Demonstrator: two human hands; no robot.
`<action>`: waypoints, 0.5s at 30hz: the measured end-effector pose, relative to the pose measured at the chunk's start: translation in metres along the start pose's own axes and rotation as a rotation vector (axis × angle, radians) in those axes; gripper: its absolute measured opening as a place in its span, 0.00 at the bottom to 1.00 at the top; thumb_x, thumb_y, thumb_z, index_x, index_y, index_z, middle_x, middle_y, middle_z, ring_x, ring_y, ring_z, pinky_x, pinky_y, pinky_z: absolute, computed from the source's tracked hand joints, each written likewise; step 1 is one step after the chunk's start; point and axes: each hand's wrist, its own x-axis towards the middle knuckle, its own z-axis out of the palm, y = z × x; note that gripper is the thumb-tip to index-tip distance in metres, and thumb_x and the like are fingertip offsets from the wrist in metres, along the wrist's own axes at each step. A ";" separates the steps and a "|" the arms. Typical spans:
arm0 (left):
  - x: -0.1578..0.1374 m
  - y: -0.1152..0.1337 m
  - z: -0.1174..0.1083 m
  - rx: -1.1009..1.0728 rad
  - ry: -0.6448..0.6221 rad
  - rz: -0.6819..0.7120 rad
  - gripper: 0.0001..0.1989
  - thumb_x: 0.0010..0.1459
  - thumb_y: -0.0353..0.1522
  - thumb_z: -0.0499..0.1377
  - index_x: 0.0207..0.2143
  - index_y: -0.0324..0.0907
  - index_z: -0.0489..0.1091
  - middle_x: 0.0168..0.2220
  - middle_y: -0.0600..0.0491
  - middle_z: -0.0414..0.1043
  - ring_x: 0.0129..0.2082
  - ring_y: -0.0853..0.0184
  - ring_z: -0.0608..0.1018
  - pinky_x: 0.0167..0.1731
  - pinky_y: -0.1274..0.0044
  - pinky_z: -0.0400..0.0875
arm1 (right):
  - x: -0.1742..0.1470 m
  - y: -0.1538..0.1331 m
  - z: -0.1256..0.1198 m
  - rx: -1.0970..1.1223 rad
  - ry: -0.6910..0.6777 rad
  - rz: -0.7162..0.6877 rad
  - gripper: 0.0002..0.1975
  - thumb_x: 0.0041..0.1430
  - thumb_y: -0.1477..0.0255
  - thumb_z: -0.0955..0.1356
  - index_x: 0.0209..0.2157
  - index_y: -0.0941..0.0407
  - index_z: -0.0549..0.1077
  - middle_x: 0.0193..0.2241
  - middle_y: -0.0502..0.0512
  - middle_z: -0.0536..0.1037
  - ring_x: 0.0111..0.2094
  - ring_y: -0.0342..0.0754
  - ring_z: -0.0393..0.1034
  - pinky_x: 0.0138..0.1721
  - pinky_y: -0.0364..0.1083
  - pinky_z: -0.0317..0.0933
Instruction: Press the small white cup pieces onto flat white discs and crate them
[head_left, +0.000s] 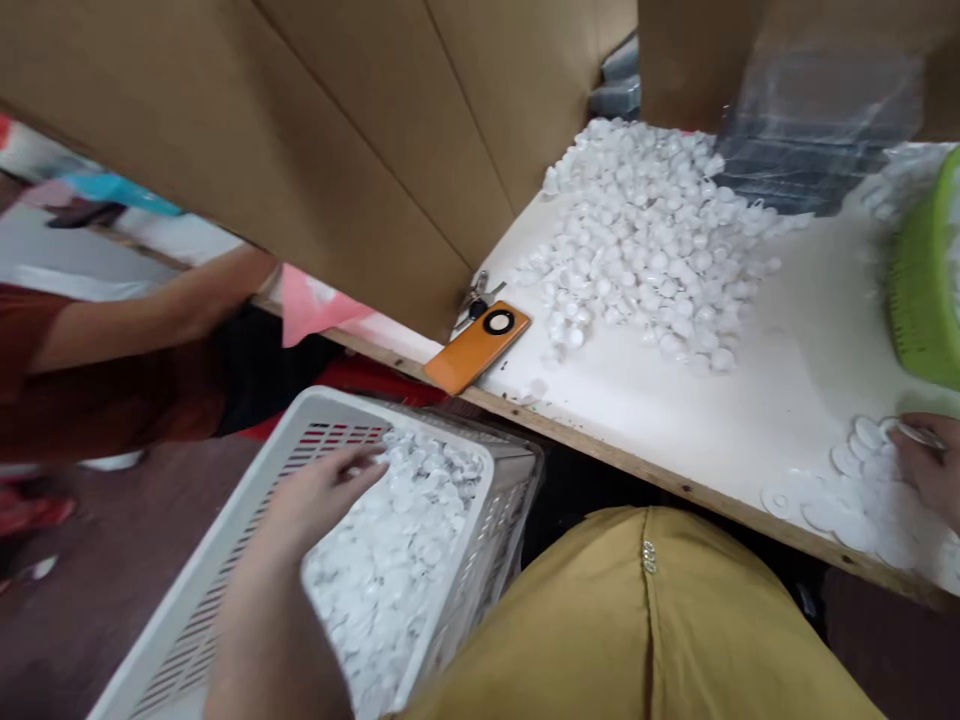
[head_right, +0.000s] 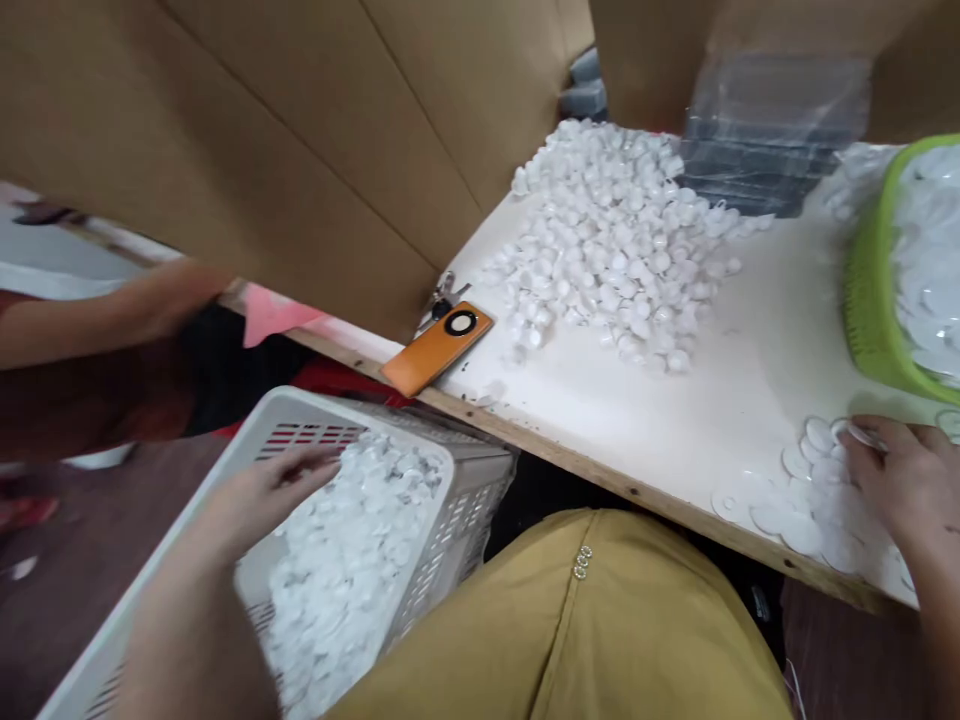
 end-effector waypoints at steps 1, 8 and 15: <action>0.001 0.021 0.006 -0.005 0.067 0.017 0.18 0.54 0.46 0.54 0.39 0.45 0.72 0.37 0.52 0.78 0.37 0.58 0.79 0.39 0.71 0.71 | 0.001 -0.006 0.002 0.005 0.005 -0.037 0.26 0.60 0.52 0.57 0.46 0.52 0.76 0.36 0.67 0.76 0.39 0.63 0.72 0.42 0.55 0.65; 0.036 0.170 0.040 0.303 0.110 0.262 0.23 0.63 0.46 0.46 0.36 0.41 0.74 0.36 0.45 0.77 0.40 0.57 0.76 0.36 0.73 0.67 | -0.002 -0.033 -0.003 0.024 0.085 -0.325 0.22 0.61 0.55 0.57 0.45 0.47 0.75 0.39 0.61 0.76 0.42 0.62 0.71 0.44 0.57 0.64; 0.052 0.183 0.040 0.482 -0.044 0.383 0.16 0.58 0.43 0.54 0.34 0.42 0.74 0.36 0.46 0.75 0.41 0.57 0.75 0.36 0.73 0.66 | -0.004 -0.041 -0.007 0.130 0.011 -0.194 0.22 0.59 0.57 0.59 0.45 0.53 0.75 0.38 0.66 0.74 0.40 0.62 0.72 0.36 0.56 0.66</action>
